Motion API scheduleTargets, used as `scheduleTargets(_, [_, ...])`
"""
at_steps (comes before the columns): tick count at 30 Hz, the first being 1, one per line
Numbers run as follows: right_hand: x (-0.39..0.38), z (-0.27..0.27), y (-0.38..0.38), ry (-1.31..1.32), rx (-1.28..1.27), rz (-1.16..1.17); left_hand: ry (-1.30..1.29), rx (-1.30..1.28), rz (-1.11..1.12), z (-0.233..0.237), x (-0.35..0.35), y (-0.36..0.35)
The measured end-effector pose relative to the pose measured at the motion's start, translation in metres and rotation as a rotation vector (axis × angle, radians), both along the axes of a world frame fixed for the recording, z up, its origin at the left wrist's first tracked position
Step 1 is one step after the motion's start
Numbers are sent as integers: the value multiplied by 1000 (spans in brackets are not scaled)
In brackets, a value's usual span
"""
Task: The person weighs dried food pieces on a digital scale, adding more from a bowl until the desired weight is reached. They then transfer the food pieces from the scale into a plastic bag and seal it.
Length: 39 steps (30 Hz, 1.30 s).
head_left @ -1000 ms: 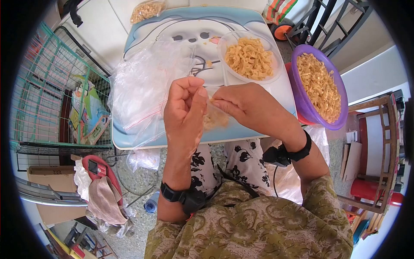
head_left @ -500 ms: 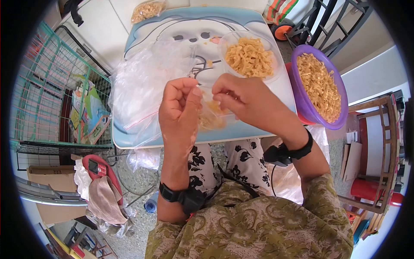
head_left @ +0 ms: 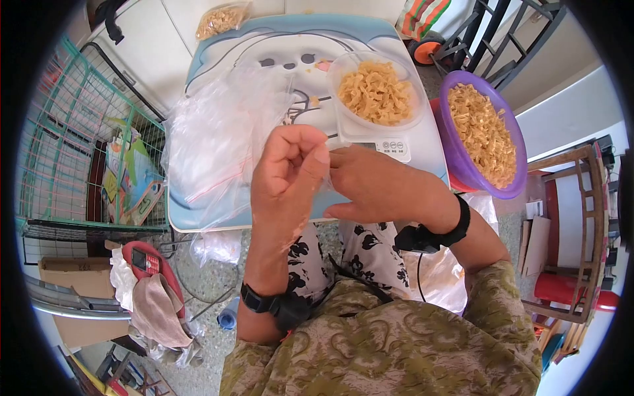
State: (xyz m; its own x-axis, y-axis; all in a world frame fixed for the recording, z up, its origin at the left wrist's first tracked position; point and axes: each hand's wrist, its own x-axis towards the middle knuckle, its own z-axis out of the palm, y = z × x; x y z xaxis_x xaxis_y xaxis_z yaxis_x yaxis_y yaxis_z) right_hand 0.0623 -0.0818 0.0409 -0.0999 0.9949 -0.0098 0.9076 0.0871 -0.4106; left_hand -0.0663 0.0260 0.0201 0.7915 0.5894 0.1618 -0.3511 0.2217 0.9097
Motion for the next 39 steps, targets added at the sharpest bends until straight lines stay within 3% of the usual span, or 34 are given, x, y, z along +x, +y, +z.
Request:
scheduleTargets(2, [0, 3, -1, -48, 25, -32, -29, -7, 2, -2, 1, 3])
scheduleTargets(5, [2, 8, -5, 110, 138, -81, -10, -20, 98, -5, 1, 8])
scheduleTargets(7, [6, 10, -11, 239, 417, -69, -2, -11, 173, -6, 1, 13])
scheduleTargets(10, [35, 27, -22, 118, 506, -50, -3, -15, 208, -3, 1, 13])
scheduleTargets(12, [37, 47, -34, 243, 435, -497, -48, -33, 221, 0, 2, 9])
scheduleTargets(13, [41, 52, -37, 241, 437, -497, -92, -50, 232, 1, 2, 8])
scheduleTargets(15, [58, 61, -39, 68, 261, -746, -136, -31, 251, 0, 5, 5])
scheduleTargets(16, [67, 56, -40, 66, 262, -748, -176, -13, 275, -1, 6, 4])
scheduleTargets(18, [85, 37, -39, -184, 359, -597, -126, -5, 294, -3, 8, 3])
scheduleTargets(24, [97, 26, -23, -282, 206, -479, -22, 0, 290, -10, 9, 5])
scheduleTargets(28, [116, 14, -13, -193, 106, -448, 7, -7, 287, -9, 9, 6])
scheduleTargets(31, [119, 11, -11, -256, 172, -403, 1, -22, 281, -10, 8, 7])
scheduleTargets(39, [118, 17, -21, -126, 306, -473, 3, -21, 266, -11, 7, 7])
